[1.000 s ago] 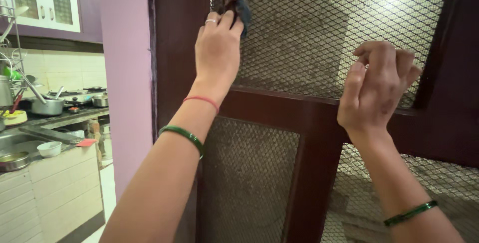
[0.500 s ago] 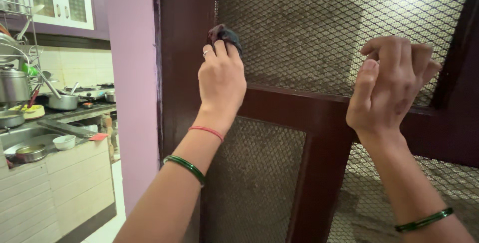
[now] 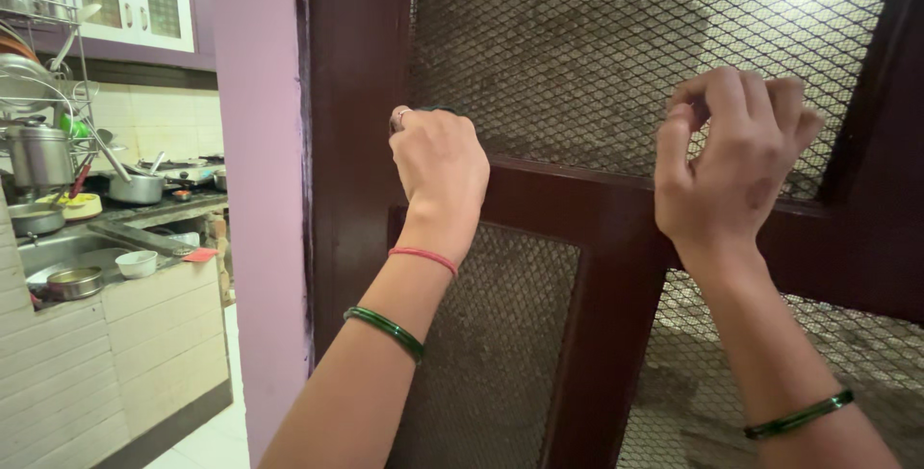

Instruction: The person cleans a wood-framed window with mesh screens using a cloth, wiping the frame and the mesh panels one at a time.

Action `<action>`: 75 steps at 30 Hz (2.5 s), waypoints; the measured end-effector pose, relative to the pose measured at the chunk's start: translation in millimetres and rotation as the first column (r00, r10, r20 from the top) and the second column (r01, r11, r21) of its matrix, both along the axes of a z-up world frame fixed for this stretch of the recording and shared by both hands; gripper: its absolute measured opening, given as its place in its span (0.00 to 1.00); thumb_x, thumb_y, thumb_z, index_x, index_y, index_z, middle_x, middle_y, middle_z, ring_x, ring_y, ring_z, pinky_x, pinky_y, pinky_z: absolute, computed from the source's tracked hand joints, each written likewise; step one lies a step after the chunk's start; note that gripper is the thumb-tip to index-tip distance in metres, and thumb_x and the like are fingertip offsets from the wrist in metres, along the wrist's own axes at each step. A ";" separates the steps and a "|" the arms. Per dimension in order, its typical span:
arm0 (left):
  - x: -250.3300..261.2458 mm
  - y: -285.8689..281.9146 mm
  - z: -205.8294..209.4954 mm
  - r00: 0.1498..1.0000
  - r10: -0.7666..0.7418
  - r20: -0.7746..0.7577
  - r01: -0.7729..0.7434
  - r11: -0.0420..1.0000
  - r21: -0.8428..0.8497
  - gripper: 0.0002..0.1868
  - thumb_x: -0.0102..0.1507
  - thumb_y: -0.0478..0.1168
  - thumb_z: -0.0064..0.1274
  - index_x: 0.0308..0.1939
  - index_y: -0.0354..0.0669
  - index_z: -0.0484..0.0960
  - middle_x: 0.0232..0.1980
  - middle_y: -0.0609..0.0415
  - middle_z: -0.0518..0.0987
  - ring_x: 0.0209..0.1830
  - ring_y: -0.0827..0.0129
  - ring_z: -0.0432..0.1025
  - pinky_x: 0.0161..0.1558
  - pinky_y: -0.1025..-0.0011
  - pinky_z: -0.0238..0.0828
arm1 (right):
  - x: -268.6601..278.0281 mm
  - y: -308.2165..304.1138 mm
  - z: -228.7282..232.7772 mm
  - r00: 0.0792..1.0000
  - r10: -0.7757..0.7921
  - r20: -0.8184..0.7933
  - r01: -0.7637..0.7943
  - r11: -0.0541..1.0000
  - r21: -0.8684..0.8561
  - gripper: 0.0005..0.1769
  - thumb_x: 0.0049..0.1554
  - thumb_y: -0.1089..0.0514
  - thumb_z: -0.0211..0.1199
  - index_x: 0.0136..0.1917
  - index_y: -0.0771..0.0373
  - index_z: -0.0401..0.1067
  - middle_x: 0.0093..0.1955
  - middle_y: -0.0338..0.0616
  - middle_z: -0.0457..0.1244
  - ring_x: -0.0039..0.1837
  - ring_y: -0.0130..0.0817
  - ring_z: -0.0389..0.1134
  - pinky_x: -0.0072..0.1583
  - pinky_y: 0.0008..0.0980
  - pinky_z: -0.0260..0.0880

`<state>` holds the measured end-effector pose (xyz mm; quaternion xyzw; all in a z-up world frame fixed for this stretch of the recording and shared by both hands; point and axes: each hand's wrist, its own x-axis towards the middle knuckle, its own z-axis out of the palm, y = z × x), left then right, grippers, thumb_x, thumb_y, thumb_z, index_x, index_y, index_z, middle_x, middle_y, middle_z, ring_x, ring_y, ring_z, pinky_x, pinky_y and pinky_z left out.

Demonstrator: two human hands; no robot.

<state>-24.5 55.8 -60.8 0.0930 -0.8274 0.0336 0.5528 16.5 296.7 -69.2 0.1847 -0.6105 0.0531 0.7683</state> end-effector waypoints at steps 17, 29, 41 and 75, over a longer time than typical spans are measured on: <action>16.0 35.4 -9.4 0.900 -0.328 -0.288 0.331 0.943 -0.039 0.11 0.56 0.39 0.49 0.27 0.38 0.86 0.31 0.45 0.83 0.38 0.55 0.77 0.35 0.61 0.77 | -0.9 -3.7 1.3 1.000 0.016 0.021 -0.016 1.000 -0.005 0.16 0.69 0.52 0.44 0.44 0.56 0.69 0.45 0.38 0.62 0.59 0.38 0.56 0.67 0.41 0.50; 70.4 36.4 18.1 0.641 -0.692 -0.333 0.750 0.657 0.078 0.11 0.59 0.41 0.47 0.32 0.45 0.85 0.34 0.42 0.83 0.37 0.46 0.77 0.41 0.51 0.75 | -12.5 11.8 2.2 1.000 -0.027 0.011 0.028 0.998 -0.048 0.17 0.68 0.53 0.41 0.44 0.56 0.68 0.44 0.39 0.61 0.57 0.37 0.54 0.69 0.40 0.50; -54.2 -45.7 154.4 0.651 -0.618 -0.441 0.665 0.744 -0.059 0.14 0.64 0.33 0.50 0.53 0.34 0.79 0.57 0.35 0.76 0.59 0.42 0.71 0.59 0.53 0.73 | -1.7 -0.4 0.7 0.999 -0.044 0.005 0.044 0.998 -0.049 0.19 0.69 0.51 0.41 0.44 0.58 0.69 0.44 0.41 0.61 0.59 0.39 0.56 0.68 0.42 0.50; 19.0 -41.0 44.6 0.938 -0.268 0.221 0.209 0.943 0.257 0.13 0.62 0.43 0.52 0.44 0.44 0.88 0.50 0.42 0.84 0.52 0.49 0.79 0.50 0.57 0.77 | 1.8 -2.6 0.6 0.999 -0.015 -0.037 0.014 1.000 -0.028 0.20 0.69 0.51 0.40 0.42 0.56 0.69 0.43 0.40 0.61 0.58 0.38 0.56 0.67 0.42 0.50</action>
